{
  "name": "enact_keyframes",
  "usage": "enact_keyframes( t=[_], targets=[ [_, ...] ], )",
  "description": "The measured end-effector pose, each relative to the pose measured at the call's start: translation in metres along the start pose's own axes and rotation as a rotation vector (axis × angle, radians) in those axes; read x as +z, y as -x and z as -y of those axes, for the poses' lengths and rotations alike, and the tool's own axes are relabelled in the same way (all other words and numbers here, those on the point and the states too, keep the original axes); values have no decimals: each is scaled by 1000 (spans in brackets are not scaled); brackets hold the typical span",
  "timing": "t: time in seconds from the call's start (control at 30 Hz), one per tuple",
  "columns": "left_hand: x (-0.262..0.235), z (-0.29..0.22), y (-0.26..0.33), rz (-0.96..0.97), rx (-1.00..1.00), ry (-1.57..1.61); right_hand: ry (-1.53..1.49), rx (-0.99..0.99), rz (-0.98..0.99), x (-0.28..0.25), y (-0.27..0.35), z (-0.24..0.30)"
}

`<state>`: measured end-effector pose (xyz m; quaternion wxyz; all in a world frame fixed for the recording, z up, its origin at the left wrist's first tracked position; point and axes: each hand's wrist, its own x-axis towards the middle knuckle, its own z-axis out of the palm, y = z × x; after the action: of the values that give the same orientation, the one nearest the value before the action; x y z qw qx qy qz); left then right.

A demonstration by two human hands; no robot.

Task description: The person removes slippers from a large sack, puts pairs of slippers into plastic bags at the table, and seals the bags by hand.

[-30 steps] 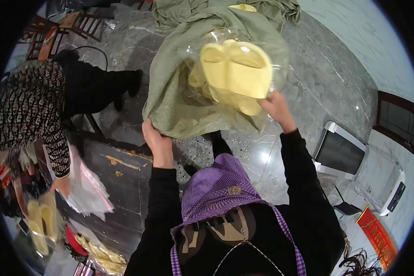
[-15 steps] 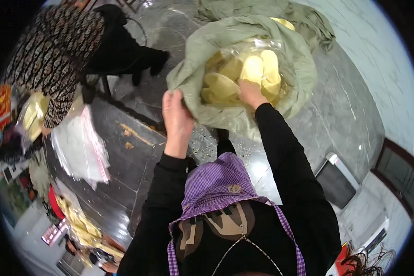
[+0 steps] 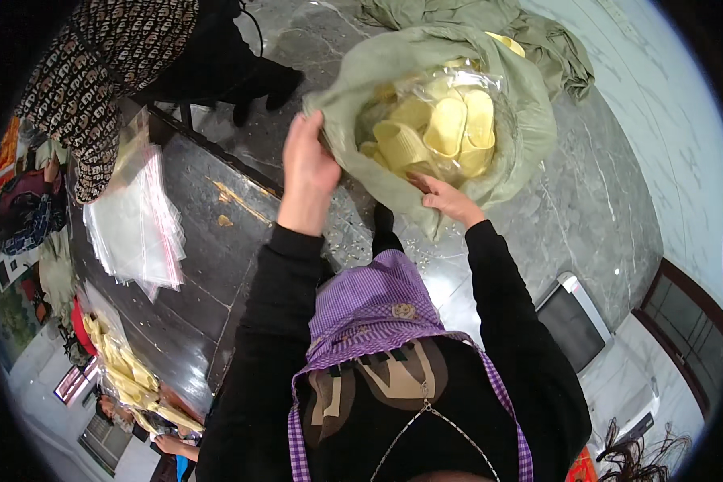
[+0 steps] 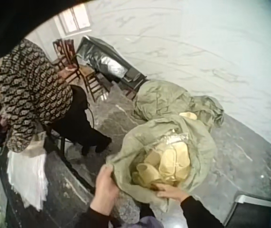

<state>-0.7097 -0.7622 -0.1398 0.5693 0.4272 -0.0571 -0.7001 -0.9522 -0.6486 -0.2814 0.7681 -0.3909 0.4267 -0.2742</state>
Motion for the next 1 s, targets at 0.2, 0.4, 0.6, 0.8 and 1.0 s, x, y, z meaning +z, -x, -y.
enact_keyframes(
  t=[0.2,0.4,0.6,0.8,1.0],
  targets=[
    [71,-73,-16,17,-70,42,625,-46,-313,33,35,44],
    [76,-135,-48,-109,113,-184,488,-192,-184,34,83,117],
    [54,-82,-43,14,-50,-275,1063,285,79,44,136,92],
    [-18,-29,-12,73,-137,-249,1048,2,218,45,147,30],
    [-37,-8,54,74,378,-1058,1083,-135,-86,6,146,59]
  ],
)
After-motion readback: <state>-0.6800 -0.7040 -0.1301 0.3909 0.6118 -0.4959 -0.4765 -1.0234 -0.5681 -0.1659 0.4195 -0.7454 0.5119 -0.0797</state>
